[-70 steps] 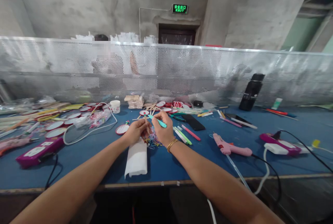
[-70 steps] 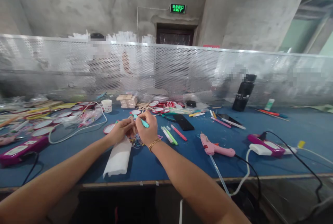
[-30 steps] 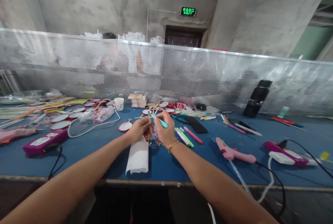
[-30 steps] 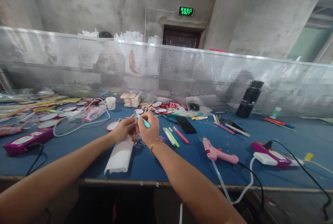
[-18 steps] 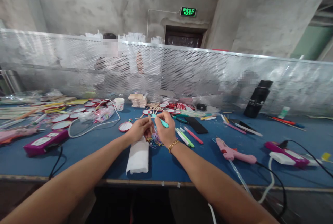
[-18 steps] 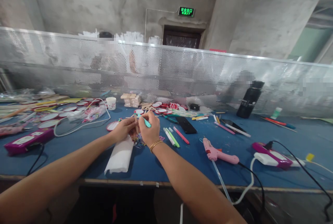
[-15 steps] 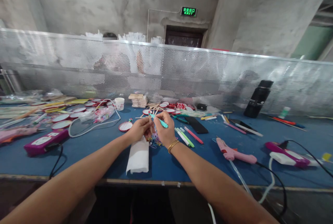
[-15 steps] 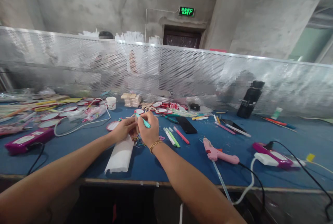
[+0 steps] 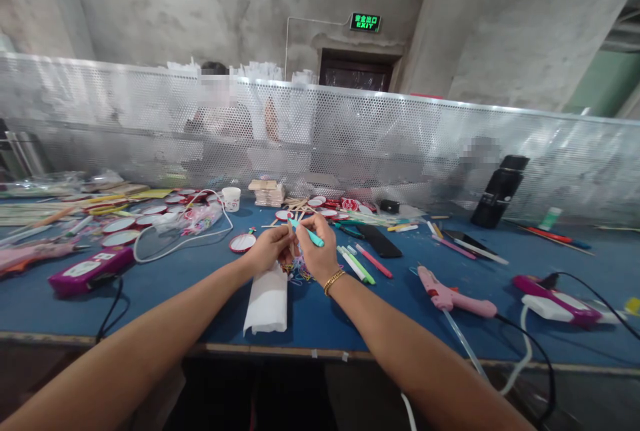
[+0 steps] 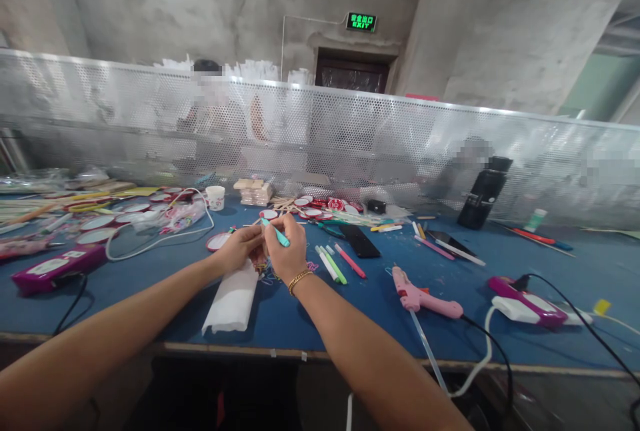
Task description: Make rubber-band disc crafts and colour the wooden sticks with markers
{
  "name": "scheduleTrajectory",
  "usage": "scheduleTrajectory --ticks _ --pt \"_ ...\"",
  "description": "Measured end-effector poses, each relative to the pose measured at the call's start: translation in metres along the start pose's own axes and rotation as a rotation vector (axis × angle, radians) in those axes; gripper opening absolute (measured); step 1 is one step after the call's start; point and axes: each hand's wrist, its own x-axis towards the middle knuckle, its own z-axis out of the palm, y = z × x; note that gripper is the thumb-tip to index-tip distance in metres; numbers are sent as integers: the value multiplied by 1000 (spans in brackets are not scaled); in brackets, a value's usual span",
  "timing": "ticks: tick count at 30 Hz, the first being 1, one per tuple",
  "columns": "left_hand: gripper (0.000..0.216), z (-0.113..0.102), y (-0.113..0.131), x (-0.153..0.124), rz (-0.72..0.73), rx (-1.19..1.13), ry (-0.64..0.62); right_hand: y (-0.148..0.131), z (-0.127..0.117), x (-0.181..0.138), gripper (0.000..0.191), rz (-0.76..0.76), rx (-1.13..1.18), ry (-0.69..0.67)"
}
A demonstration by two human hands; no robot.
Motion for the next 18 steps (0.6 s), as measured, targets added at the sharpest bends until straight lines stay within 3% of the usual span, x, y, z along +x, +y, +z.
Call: scheduleTrajectory --ticks 8,18 --pt "41 0 1 1 -5 -9 -5 3 0 1 9 17 -78 72" --pt "40 -1 -2 1 4 18 4 -1 1 0 8 -14 -53 37"
